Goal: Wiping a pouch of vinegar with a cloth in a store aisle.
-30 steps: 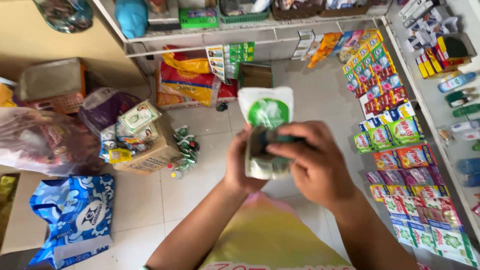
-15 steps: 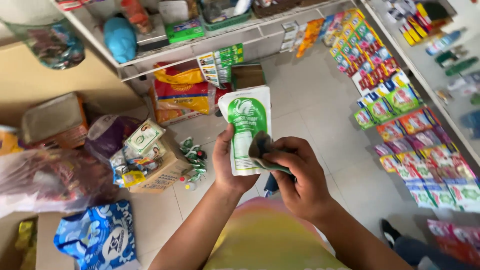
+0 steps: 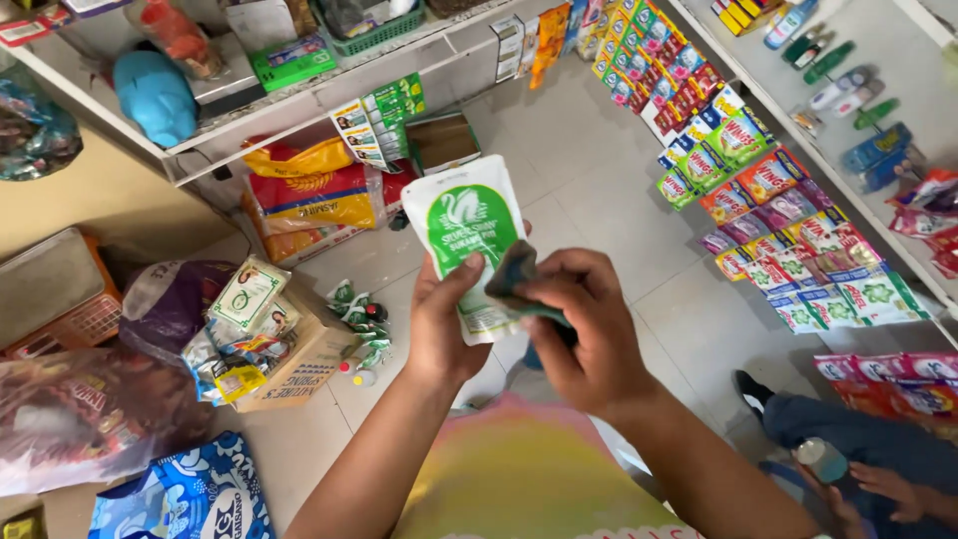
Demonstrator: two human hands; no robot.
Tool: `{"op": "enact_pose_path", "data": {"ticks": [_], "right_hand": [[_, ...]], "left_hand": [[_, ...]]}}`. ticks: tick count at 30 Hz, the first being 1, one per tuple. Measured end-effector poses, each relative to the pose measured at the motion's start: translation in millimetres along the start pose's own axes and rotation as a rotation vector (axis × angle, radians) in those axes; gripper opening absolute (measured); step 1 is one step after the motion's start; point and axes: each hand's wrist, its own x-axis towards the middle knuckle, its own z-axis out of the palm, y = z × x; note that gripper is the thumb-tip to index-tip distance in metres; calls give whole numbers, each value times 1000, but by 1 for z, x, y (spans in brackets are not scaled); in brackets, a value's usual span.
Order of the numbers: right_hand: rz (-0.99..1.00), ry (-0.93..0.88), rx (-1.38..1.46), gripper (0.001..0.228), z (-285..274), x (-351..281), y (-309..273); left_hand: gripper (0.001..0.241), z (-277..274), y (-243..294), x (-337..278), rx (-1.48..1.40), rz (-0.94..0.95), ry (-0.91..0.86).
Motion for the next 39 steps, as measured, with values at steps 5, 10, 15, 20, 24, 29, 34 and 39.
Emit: {"op": "enact_pose_path", "data": {"ticks": [5,10,15,20,24,29,34,39], "right_hand": [[-20,-11,28,33,-2,-12,-20],[-114,-52,-93,32,-9,7,-11],[-80,37,-139,41,-2,15,-17],[-77,-164,-12,54,8,-10,-30],[-149,-272,23,61,4,-19,-34],[-207,-222,-60,61,-4,-4,-17],[-136,-77,-217,54,-6,14,-17],[-85,-68,-139,52,3,-2,-13]], "left_hand": [[47,1,-1,-13,18,2,-3],[49,-29,-33,-33,-37,-112,-23],[53,-21,-34,-40,4,-153,15],[61,-15,-11,-39,-50,-95,94],[70,-13,-6,-41,33,-42,18],[67,-23,-35,-45,-109,-201,76],[59,-21,-48,-46,-143,-308,177],[54,-40,-58,-47,-47,-164,140]]}}
